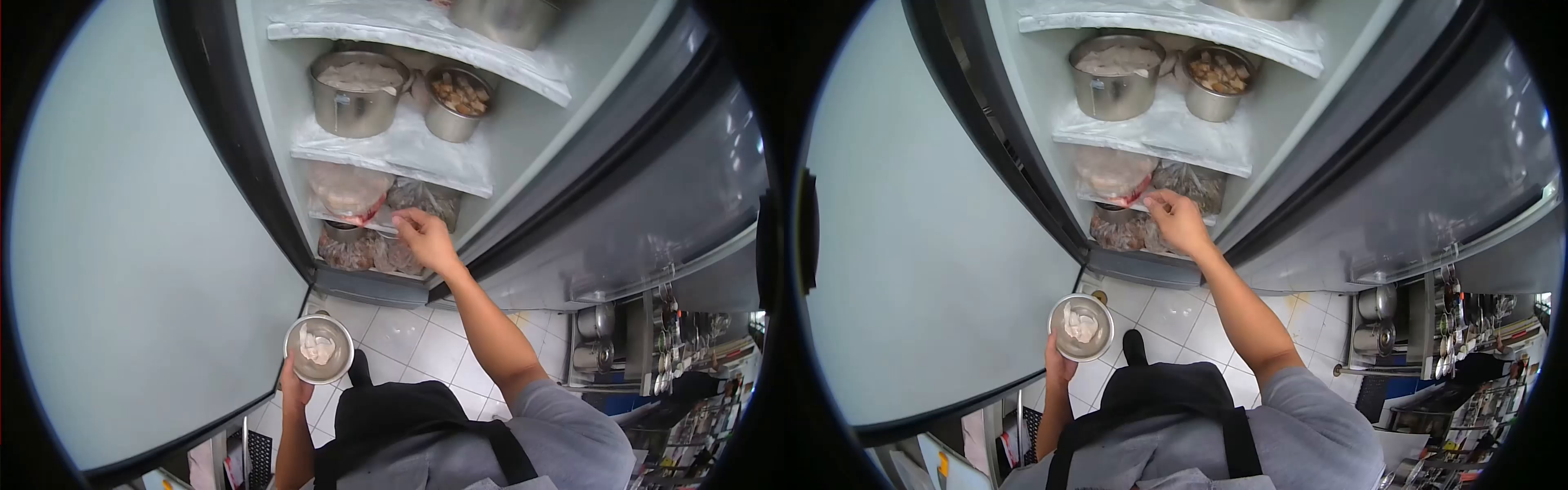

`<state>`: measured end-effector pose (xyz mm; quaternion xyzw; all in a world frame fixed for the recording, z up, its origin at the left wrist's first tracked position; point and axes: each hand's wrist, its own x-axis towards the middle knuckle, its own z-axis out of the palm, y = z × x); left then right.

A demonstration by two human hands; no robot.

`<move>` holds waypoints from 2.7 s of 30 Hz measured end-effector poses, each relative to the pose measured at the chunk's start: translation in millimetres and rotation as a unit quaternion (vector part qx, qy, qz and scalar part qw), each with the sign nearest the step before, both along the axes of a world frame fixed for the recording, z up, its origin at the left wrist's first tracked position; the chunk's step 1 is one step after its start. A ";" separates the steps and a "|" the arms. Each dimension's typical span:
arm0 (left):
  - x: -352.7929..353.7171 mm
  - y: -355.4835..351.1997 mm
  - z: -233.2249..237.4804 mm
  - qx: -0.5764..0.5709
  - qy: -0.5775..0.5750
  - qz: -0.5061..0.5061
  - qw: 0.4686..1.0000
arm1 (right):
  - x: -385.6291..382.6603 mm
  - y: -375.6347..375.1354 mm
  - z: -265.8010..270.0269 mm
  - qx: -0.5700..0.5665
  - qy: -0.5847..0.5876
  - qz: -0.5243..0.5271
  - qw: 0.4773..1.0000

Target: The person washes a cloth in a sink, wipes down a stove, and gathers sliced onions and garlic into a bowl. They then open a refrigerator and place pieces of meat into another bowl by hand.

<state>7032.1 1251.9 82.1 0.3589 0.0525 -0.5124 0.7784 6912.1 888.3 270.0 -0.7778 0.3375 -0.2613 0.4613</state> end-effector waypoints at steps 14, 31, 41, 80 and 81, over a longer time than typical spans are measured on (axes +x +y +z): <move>-5.6 -16.6 2.7 -0.031 -0.003 0.097 0.995 | 23.7 -213.4 99.8 -0.011 -0.074 -0.400 0.913; -3.7 -50.6 6.8 -0.013 -0.030 0.059 0.998 | 32.9 -193.9 186.2 0.088 -0.319 -0.187 0.925; -2.9 -52.2 25.3 -0.003 -0.046 0.071 0.996 | 142.5 -163.5 177.9 0.147 -0.255 -0.059 0.954; 28.7 -274.7 232.4 -0.074 -0.156 -0.079 0.982 | 51.9 -247.2 163.9 -0.006 0.059 -0.080 0.995; 28.4 -279.6 233.7 -0.073 -0.152 -0.075 0.983 | 54.7 -244.0 161.9 0.019 0.001 -0.050 0.999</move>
